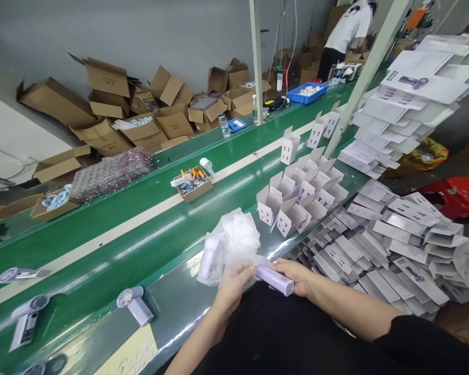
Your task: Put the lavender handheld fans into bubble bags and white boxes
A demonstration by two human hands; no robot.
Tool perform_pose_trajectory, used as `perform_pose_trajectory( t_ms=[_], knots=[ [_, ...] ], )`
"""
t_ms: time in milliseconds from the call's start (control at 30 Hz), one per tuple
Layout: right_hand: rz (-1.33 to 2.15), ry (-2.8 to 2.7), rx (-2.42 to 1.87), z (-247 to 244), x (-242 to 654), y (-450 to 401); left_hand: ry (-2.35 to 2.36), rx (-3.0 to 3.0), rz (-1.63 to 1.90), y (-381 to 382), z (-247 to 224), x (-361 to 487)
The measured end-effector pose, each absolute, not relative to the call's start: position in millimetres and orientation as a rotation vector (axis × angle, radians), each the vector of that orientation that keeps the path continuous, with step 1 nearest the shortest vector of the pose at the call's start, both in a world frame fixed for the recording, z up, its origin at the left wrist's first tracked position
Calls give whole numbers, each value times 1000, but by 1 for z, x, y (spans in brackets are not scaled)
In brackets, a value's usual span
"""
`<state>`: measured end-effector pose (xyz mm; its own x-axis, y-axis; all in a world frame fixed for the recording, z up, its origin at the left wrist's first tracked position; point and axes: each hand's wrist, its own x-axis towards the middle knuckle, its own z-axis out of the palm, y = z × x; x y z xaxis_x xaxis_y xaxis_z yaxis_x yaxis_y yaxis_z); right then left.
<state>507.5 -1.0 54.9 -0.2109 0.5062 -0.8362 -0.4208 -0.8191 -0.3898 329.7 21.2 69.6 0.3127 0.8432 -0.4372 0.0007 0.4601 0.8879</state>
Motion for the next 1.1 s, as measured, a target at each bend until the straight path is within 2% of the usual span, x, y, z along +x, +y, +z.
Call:
perform_pose_trajectory(
  t_ms=[133,233,400,533,600,667,767,867,967,1033,1100],
  knots=[
    [2105,-204,-1475,46,509,-16,1052,887,575,11,77,339],
    [1938,-540,-1576,46,514,-20,1032,944,543,8,85,343],
    [1690,-1233,-1496,102,545,-6,990,643,672,15,102,330],
    [1845,-1043,-1180,138,548,8,1037,854,812,22,114,320],
    [1962,-871,-1028,136,537,15,1076,1150,877,27,117,319],
    [2005,-900,-914,130,522,22,1081,1355,800,34,118,322],
    [2033,-1372,-784,133,508,41,1009,1377,615,43,117,330],
    [1964,-2111,-574,163,517,78,978,1410,634,50,117,337],
    [1498,-2600,-588,196,548,141,1132,1378,879,58,117,335],
    [878,-2661,-961,201,569,189,1257,1143,1115,68,118,329],
    [409,-2801,-1226,190,582,231,1278,828,1322,83,120,325]
  ],
)
